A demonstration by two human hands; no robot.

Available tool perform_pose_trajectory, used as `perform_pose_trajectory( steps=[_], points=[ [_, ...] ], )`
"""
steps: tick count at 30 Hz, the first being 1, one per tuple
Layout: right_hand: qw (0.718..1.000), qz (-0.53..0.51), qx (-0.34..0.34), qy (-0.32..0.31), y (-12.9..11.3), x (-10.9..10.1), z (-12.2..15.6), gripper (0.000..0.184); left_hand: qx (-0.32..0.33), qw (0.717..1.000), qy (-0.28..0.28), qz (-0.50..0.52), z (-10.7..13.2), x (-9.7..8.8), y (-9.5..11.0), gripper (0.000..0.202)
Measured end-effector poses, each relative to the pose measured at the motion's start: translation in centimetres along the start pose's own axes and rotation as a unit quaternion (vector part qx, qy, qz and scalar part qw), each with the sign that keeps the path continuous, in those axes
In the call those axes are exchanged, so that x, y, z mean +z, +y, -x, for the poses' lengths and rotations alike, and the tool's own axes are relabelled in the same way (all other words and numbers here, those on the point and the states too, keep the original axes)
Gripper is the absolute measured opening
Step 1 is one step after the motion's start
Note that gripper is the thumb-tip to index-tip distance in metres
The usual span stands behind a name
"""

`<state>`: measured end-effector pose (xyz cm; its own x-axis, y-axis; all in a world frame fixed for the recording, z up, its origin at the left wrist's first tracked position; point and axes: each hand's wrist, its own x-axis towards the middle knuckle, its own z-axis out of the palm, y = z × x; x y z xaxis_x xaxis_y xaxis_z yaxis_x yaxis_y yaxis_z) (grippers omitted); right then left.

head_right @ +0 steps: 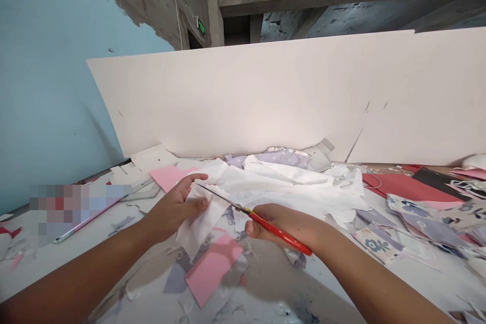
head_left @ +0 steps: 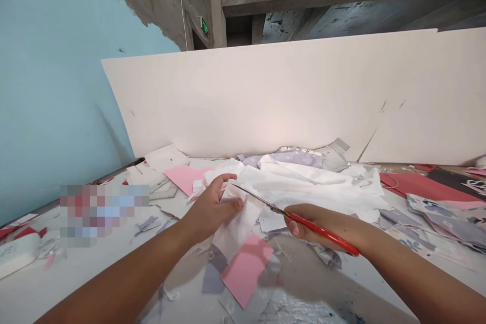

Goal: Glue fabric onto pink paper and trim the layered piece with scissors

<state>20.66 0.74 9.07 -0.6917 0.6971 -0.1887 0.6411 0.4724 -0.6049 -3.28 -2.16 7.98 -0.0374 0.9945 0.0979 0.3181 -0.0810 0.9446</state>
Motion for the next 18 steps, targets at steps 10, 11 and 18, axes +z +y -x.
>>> perform_pose_trajectory(
  steps=[10, 11, 18],
  points=[
    [0.999, -0.051, 0.013, -0.001, 1.8, 0.2, -0.7, 0.034, 0.004, 1.000, -0.014, 0.004, -0.1, -0.1, -0.2, 0.054],
    [0.998, -0.053, 0.013, -0.001, 1.9, 0.3, -0.8, 0.034, 0.004, 1.000, -0.020, 0.008, -0.1, -0.1, -0.1, 0.054],
    [0.997, -0.069, 0.027, 0.000, 2.2, 0.3, -0.9, 0.032, 0.013, 1.000, -0.025, 0.006, 0.0, -0.3, 0.0, 0.054]
  ],
)
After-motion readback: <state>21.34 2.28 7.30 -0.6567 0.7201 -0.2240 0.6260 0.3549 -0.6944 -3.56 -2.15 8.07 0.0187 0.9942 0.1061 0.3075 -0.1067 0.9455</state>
